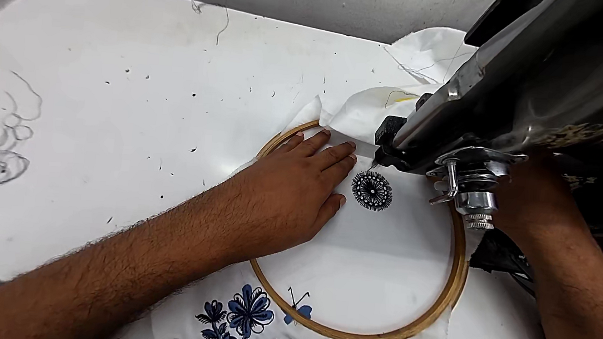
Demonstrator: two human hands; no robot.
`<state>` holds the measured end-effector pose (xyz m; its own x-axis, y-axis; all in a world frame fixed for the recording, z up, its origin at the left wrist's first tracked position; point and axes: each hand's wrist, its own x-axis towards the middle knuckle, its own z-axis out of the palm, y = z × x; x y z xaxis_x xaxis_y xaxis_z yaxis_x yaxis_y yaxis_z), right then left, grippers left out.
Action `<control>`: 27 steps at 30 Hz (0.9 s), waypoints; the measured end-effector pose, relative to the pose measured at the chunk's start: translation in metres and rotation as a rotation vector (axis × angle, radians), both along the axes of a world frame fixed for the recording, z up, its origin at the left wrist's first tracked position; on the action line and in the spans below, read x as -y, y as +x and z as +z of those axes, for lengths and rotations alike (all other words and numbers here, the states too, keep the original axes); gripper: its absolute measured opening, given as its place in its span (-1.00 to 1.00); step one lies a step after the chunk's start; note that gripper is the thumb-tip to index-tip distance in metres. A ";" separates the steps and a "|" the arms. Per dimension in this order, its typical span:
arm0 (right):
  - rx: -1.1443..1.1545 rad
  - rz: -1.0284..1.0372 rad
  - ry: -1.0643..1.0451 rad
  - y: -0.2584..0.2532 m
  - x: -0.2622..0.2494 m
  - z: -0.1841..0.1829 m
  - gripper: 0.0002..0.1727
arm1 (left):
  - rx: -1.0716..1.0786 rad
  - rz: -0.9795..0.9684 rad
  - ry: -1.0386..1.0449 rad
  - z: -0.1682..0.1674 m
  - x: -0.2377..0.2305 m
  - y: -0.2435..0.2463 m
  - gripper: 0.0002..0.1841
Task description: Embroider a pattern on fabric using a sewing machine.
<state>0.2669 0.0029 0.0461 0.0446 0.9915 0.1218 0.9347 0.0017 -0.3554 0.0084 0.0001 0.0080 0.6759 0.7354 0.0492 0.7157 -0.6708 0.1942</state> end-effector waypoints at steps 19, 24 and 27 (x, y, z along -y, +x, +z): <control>-0.012 -0.005 -0.027 0.002 -0.001 -0.002 -0.80 | -0.014 -0.003 -0.009 0.002 0.003 0.000 -0.39; 0.004 0.006 0.014 0.000 0.001 -0.003 -0.80 | -0.039 0.009 -0.017 0.003 0.003 0.000 -0.39; -0.006 -0.006 -0.003 0.000 0.001 -0.003 -0.81 | -0.042 0.010 -0.009 0.003 0.004 0.000 -0.39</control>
